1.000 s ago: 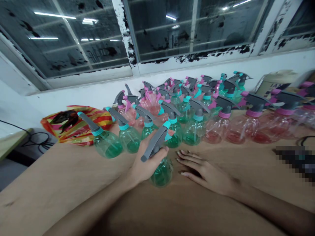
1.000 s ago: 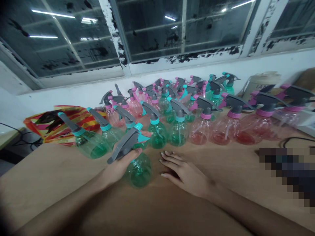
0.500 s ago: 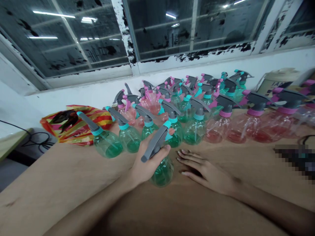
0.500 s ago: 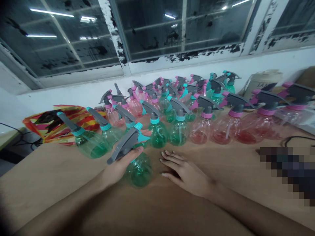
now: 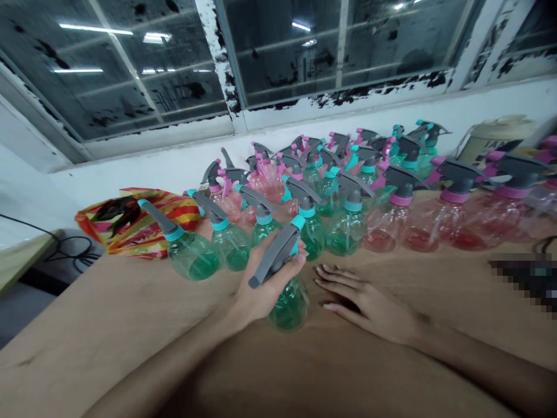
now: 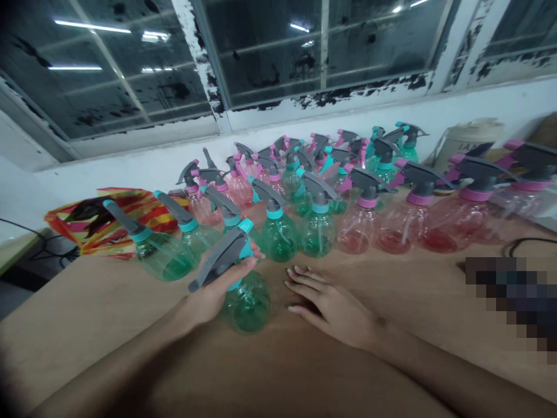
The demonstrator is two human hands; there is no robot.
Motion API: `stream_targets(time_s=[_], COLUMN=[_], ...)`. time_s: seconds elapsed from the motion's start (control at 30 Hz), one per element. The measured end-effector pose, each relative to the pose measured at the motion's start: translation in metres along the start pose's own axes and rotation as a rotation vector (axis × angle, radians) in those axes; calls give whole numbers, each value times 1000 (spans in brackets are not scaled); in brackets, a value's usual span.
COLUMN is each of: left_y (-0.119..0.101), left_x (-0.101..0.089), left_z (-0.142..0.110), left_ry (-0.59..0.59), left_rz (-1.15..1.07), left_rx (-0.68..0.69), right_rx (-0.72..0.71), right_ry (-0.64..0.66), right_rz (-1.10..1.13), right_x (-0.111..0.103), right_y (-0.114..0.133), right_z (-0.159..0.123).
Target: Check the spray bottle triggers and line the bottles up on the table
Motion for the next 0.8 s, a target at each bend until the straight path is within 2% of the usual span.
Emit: stream_targets(time_s=[0.3, 0.57, 0.8], left_y=[-4, 0, 3], left_x=[1, -2, -1], left_z=[-1, -5, -3], left_ry=[-1, -149, -151], left_rz=[119, 264, 162], left_rx=[27, 72, 73], right_rx=[4, 24, 25], right_ry=[3, 26, 28], right_rz=[-9, -10, 4], right_x=[-1, 0, 0], right_y=[1, 0, -1], right_z=[1, 1, 1])
Point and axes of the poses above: each hand's wrist, its own z-axis towards the middle knuckle, its own x-axis out of the palm, y = z × x, the point moved 6 cm from there along z, towards the middle knuckle, and after that the axes turned 1 degree about y, right-handed, at the moved point
